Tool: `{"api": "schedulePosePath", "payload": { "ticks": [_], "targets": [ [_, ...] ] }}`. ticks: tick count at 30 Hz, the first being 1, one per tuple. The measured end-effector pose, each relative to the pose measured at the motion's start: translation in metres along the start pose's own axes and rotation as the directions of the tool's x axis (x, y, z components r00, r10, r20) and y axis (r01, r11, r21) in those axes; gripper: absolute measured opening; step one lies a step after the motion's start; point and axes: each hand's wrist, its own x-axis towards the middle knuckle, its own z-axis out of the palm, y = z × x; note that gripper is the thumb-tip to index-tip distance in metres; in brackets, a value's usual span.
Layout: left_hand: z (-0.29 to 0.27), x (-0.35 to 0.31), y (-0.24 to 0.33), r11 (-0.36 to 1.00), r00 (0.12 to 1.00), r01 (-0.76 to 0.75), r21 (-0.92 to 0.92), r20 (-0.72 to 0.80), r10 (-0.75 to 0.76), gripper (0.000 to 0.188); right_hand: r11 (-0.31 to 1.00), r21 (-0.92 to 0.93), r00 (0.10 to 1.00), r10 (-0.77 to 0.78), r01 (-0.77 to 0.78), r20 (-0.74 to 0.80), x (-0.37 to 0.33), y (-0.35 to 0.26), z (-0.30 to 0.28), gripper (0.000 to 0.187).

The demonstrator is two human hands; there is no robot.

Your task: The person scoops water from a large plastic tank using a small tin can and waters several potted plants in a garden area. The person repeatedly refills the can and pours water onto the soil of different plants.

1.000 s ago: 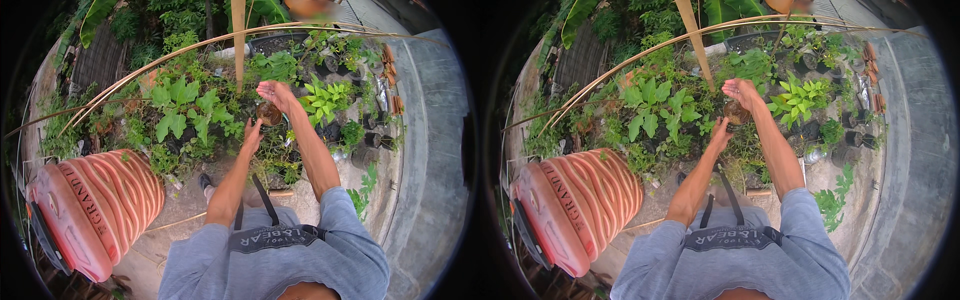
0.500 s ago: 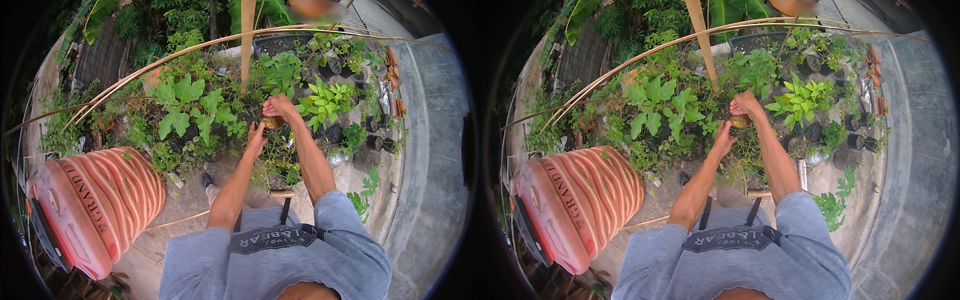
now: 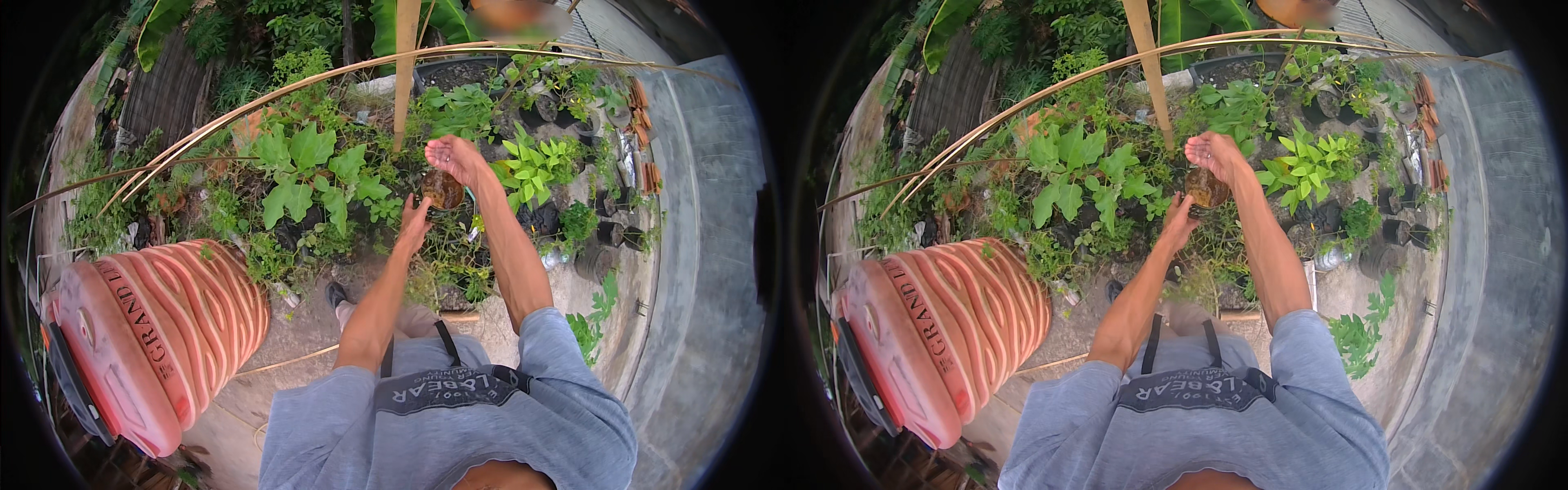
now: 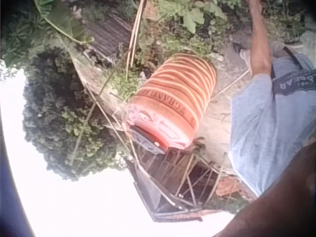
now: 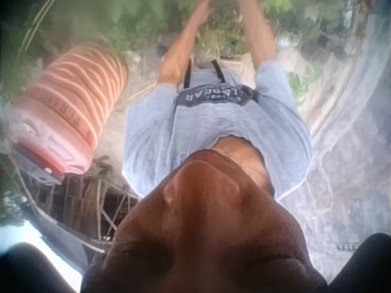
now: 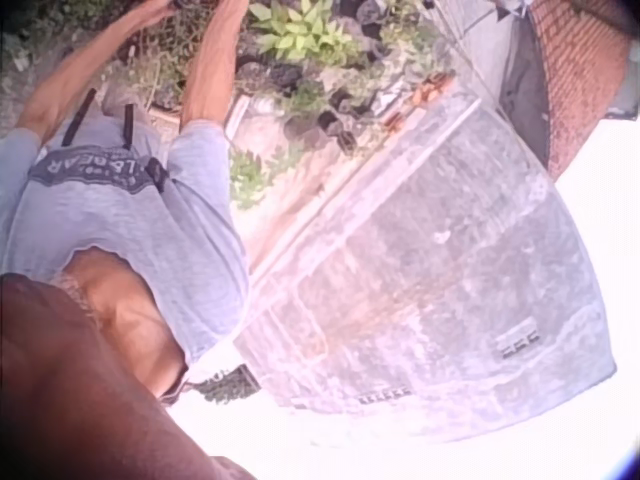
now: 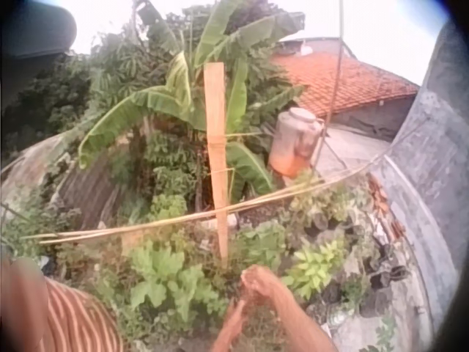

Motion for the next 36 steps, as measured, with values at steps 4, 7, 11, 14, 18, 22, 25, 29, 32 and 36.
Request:
{"api": "schedulePosePath", "payload": {
  "ticks": [4, 7, 11, 14, 18, 22, 25, 29, 32, 36],
  "targets": [
    [0.008, -0.005, 0.003, 0.999, 1.0, 0.029, 0.026, 0.001, -0.029, 0.096, 0.855, -0.401, 0.911, -0.399, 0.329, -0.105, 0.011, -0.037, 0.005, 0.031],
    [0.013, -0.012, 0.011, 0.999, 0.999, 0.03, 0.037, 0.009, -0.031, 0.097, 0.643, -0.732, 0.933, -0.358, 0.226, -0.026, 0.003, -0.036, -0.006, 0.03],
    [0.0, -0.012, 0.008, 1.0, 1.0, -0.003, 0.011, 0.021, 0.003, 0.098, 0.682, -0.727, 0.989, 0.146, -0.08, 0.028, -0.003, 0.018, -0.017, 0.029],
    [0.011, -0.013, 0.006, 0.998, 0.999, -0.007, 0.069, 0.044, 0.004, 0.094, 0.375, -0.925, 0.998, 0.046, -0.055, -0.04, 0.036, 0.085, -0.057, 0.035],
    [0.021, -0.013, -0.001, 0.986, 0.996, -0.003, 0.167, 0.083, -0.011, 0.097, 0.408, -0.899, 0.964, -0.134, -0.156, -0.228, 0.05, 0.119, -0.09, 0.034],
    [-0.005, -0.008, -0.006, 1.0, 0.998, 0.008, 0.012, 0.062, -0.008, 0.101, 0.935, -0.318, 0.986, 0.168, -0.157, 0.008, 0.006, 0.046, -0.045, 0.023],
    [-0.011, -0.004, -0.006, 1.0, 0.998, 0.0, 0.01, 0.061, 0.0, 0.1, 0.982, -0.132, 0.99, -0.137, 0.132, -0.031, -0.023, -0.014, 0.012, 0.027],
    [-0.005, -0.01, 0.002, 0.999, 0.999, 0.032, 0.027, 0.042, -0.033, 0.095, 0.402, -0.871, 0.848, -0.53, 0.281, 0.029, -0.01, -0.047, 0.005, 0.027],
    [-0.009, -0.014, 0.011, 0.999, 0.999, 0.029, 0.021, 0.018, -0.029, 0.092, 0.714, -0.663, 0.974, -0.194, 0.225, 0.12, -0.012, -0.019, -0.002, 0.026],
    [-0.013, -0.027, 0.015, 0.999, 0.998, -0.004, -0.04, 0.057, 0.006, 0.092, 0.676, -0.736, 0.992, 0.112, -0.031, 0.061, 0.006, 0.065, -0.025, 0.024]
  ]
}}
